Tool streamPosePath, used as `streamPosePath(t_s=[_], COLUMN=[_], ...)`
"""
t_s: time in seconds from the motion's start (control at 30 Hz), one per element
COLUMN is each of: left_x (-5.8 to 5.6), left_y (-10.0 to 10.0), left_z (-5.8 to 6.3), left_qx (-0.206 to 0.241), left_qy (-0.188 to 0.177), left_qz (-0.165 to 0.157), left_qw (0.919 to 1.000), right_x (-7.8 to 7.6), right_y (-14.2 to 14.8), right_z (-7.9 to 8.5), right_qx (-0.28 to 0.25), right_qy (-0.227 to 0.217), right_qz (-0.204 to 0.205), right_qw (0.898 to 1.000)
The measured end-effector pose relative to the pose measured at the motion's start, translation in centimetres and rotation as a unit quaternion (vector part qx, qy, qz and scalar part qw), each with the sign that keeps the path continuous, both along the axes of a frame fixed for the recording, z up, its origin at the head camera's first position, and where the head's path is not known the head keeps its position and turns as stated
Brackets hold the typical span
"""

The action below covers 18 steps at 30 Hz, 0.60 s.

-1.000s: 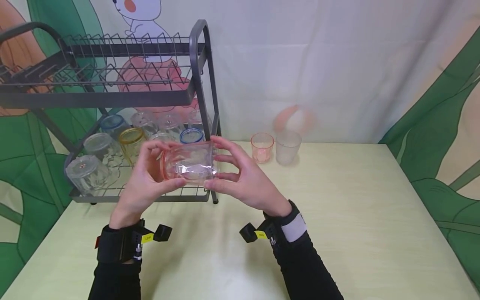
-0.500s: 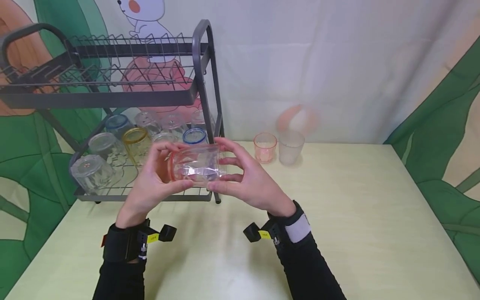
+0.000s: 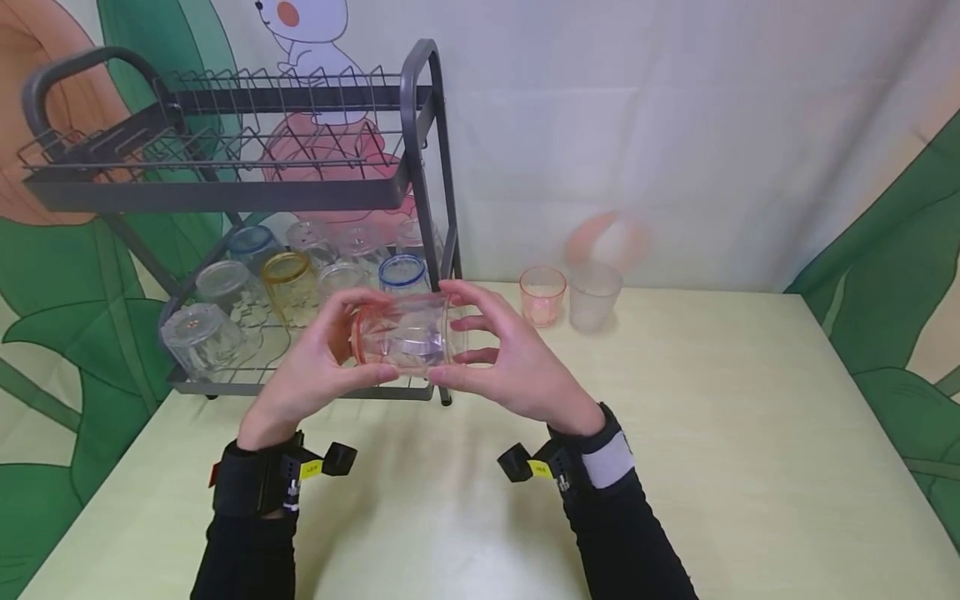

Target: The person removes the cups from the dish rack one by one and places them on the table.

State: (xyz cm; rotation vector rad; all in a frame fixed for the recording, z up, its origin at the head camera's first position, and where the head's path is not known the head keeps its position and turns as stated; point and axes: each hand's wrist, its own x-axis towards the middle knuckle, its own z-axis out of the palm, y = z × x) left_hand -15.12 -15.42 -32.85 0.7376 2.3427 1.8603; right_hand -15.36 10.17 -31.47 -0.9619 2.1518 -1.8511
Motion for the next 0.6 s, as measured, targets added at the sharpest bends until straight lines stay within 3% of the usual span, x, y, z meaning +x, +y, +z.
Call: streamPosePath(t_s=[0.37, 0.6], left_x=[-0.3, -0.6], left_y=[-0.7, -1.2], left_z=[-0.1, 0.1], left_qx=[-0.062, -0.060], left_qy=[0.010, 0.003], left_qz=[0.001, 0.012], left_qw=[0.9980, 0.9981], right_x=[-0.1, -0.4], right_y=[0.8, 1.9], right_z=[-0.1, 0.1], right_qx=[0.025, 0.029], right_qy=[0.014, 0.005], right_qz=[-0.017, -0.037], right_qw=[0.999, 0.999])
